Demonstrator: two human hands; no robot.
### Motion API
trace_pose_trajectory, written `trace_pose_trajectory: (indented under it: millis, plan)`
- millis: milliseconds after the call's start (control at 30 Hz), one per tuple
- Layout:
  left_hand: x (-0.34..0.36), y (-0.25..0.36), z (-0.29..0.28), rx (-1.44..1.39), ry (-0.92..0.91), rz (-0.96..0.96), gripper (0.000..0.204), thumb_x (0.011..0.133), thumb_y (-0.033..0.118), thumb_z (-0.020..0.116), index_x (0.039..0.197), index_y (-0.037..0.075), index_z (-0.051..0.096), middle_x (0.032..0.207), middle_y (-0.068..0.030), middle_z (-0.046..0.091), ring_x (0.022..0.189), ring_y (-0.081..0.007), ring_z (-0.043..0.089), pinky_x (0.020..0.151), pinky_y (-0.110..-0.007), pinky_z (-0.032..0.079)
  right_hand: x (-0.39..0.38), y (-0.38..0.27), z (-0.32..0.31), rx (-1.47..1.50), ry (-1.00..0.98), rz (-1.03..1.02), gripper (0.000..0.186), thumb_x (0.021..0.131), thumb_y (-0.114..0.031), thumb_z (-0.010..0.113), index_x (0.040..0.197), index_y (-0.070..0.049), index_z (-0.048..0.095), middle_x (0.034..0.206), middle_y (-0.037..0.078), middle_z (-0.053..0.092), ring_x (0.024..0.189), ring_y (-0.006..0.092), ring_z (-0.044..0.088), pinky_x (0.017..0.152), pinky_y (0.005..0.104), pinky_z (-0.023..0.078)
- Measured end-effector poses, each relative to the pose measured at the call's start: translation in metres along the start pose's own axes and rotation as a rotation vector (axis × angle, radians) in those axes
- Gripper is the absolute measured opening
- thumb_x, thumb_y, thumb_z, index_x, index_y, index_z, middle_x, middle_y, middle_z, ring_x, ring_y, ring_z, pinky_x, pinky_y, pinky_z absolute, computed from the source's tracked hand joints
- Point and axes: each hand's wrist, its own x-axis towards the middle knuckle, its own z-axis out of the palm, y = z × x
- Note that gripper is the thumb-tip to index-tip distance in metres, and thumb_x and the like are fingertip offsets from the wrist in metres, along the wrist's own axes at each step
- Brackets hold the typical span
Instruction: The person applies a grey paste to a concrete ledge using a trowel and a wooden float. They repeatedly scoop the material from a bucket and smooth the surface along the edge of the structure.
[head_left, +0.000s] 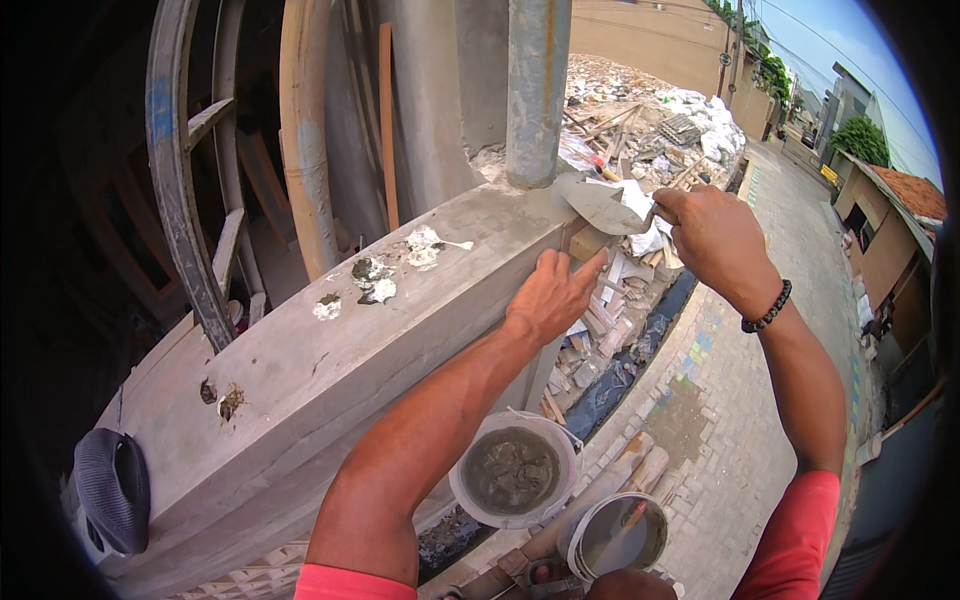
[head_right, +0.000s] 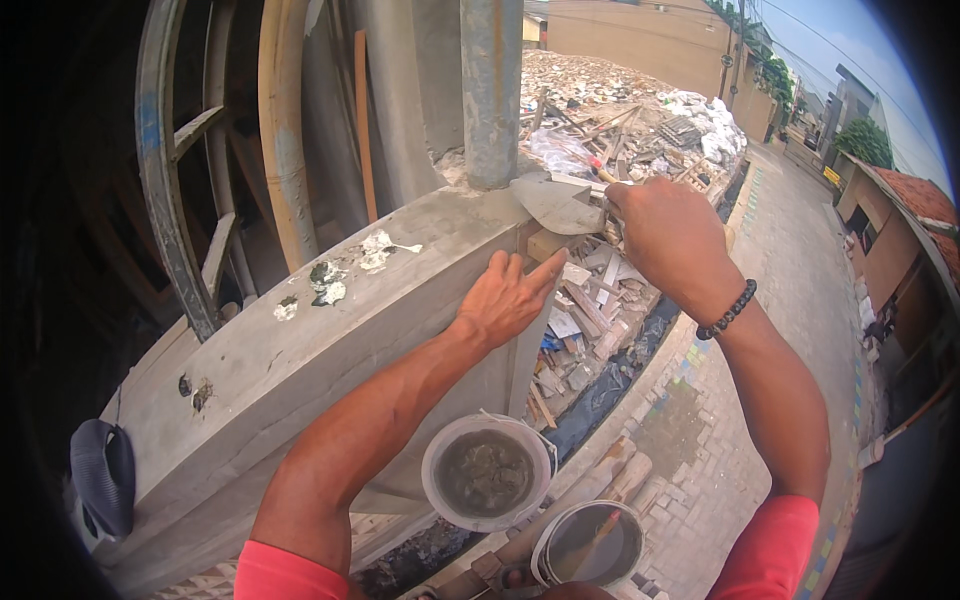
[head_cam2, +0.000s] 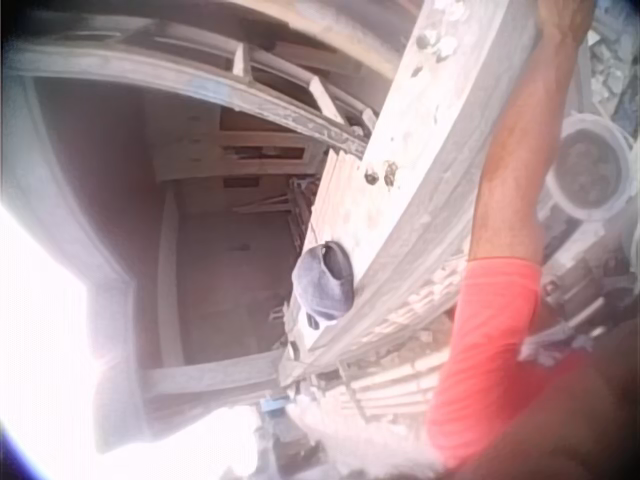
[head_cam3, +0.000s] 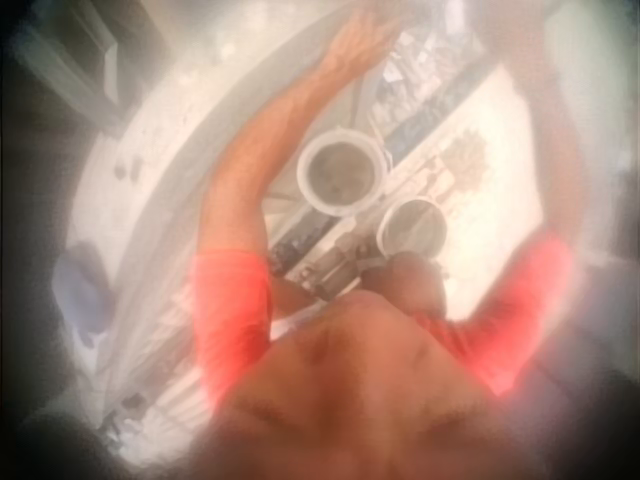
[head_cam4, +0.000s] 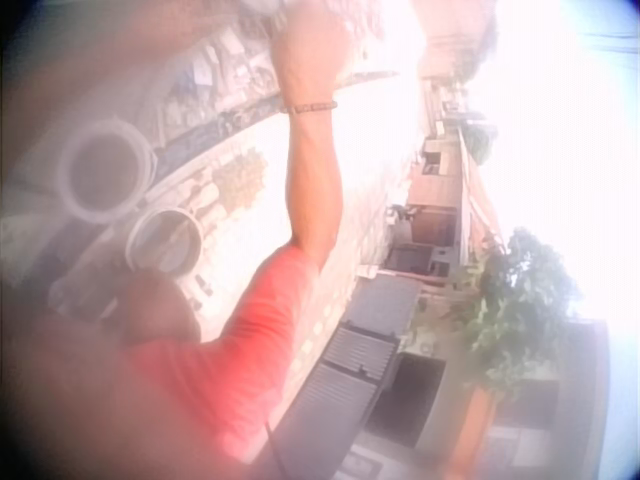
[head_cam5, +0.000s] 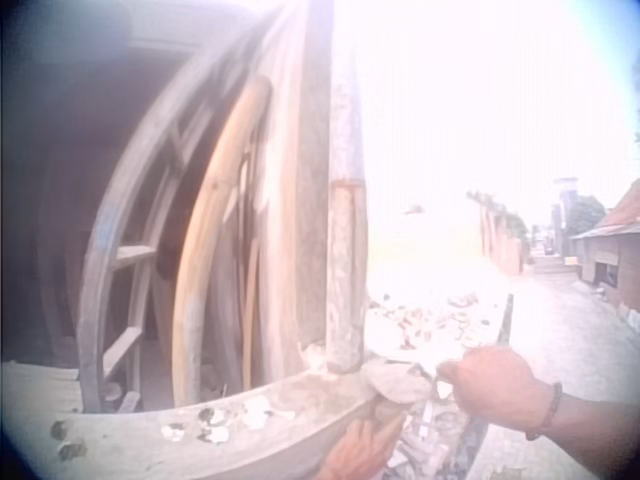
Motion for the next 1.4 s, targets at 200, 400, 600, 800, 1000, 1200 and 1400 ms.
trace_pose_trajectory:
  millis: [200, 400, 600, 800, 1000, 1200, 1400]
  plan:
    - [-0.002, 0.002, 0.012, 0.004, 0.03, -0.023, 0.039, 0.094, 0.019, 0.053, 0.129, 0.007, 0.066, 0.146, -0.0068, 0.05, 0.103, -0.0241, 0.056, 0.078, -0.038, 0.039, -0.009, -0.031, -0.012, 0.027, -0.082, -0.092, 0.02, 0.084, -0.007, 0.059, 0.101, -0.007, 0.07, 0.079, 0.019, 0.068, 0.078, 0.0354, 0.068, 0.069, 0.0475, 0.053]
    - [-0.002, 0.001, 0.027, -0.051, 0.188, -0.064, 0.049, 0.093, 0.018, 0.052, 0.141, 0.006, 0.055, 0.144, -0.0073, 0.05, 0.132, -0.0337, 0.047, 0.105, -0.047, 0.04, -0.021, -0.037, -0.041, 0.084, -0.162, -0.139, 0.03, 0.083, -0.005, 0.058, 0.11, -0.01, 0.071, 0.08, 0.018, 0.068, 0.078, 0.0348, 0.068, 0.071, 0.0463, 0.053]
    - [0.0, 0.003, 0.004, -0.085, -0.025, -0.013, 0.037, 0.094, 0.019, 0.053, 0.126, 0.007, 0.067, 0.146, -0.0043, 0.049, 0.105, -0.0255, 0.057, 0.082, -0.039, 0.039, -0.008, -0.008, -0.017, 0.021, -0.024, 0.005, 0.033, 0.082, -0.006, 0.059, 0.113, -0.01, 0.072, 0.082, 0.018, 0.069, 0.078, 0.0347, 0.068, 0.072, 0.0458, 0.054]
    - [0.001, 0.003, 0.01, -0.056, 0.003, -0.031, 0.041, 0.094, 0.018, 0.053, 0.132, 0.005, 0.063, 0.15, -0.0032, 0.046, 0.103, -0.0251, 0.057, 0.081, -0.038, 0.039, -0.001, -0.026, -0.011, -0.005, -0.032, -0.156, 0.02, 0.081, -0.006, 0.06, 0.098, -0.005, 0.07, 0.077, 0.02, 0.068, 0.076, 0.036, 0.071, 0.069, 0.0456, 0.057]
    - [-0.005, 0.001, 0.026, -0.062, 0.245, -0.081, 0.044, 0.095, 0.019, 0.052, 0.136, 0.004, 0.059, 0.152, -0.0045, 0.045, 0.113, -0.0271, 0.056, 0.089, -0.041, 0.041, -0.014, -0.041, -0.04, 0.135, -0.076, -0.21, 0.025, 0.081, -0.004, 0.061, 0.104, -0.007, 0.07, 0.075, 0.019, 0.066, 0.076, 0.0357, 0.068, 0.069, 0.046, 0.054]
    - [0.007, 0.005, -0.001, -0.157, -0.199, -0.022, 0.047, 0.096, 0.022, 0.052, 0.141, 0.008, 0.055, 0.151, -0.001, 0.047, 0.127, -0.0304, 0.052, 0.104, -0.048, 0.038, -0.003, -0.02, -0.006, 0.021, -0.049, -0.072, 0.026, 0.083, -0.005, 0.06, 0.107, -0.008, 0.07, 0.08, 0.018, 0.066, 0.078, 0.0352, 0.067, 0.07, 0.0457, 0.053]
    - [-0.006, 0.002, 0.032, -0.113, 0.269, -0.111, 0.042, 0.093, 0.02, 0.055, 0.132, 0.007, 0.063, 0.145, -0.0054, 0.051, 0.102, -0.0271, 0.057, 0.082, -0.04, 0.04, -0.035, -0.047, -0.031, 0.128, -0.038, -0.21, 0.028, 0.083, -0.004, 0.06, 0.109, -0.01, 0.067, 0.083, 0.017, 0.064, 0.079, 0.0344, 0.068, 0.069, 0.0461, 0.054]
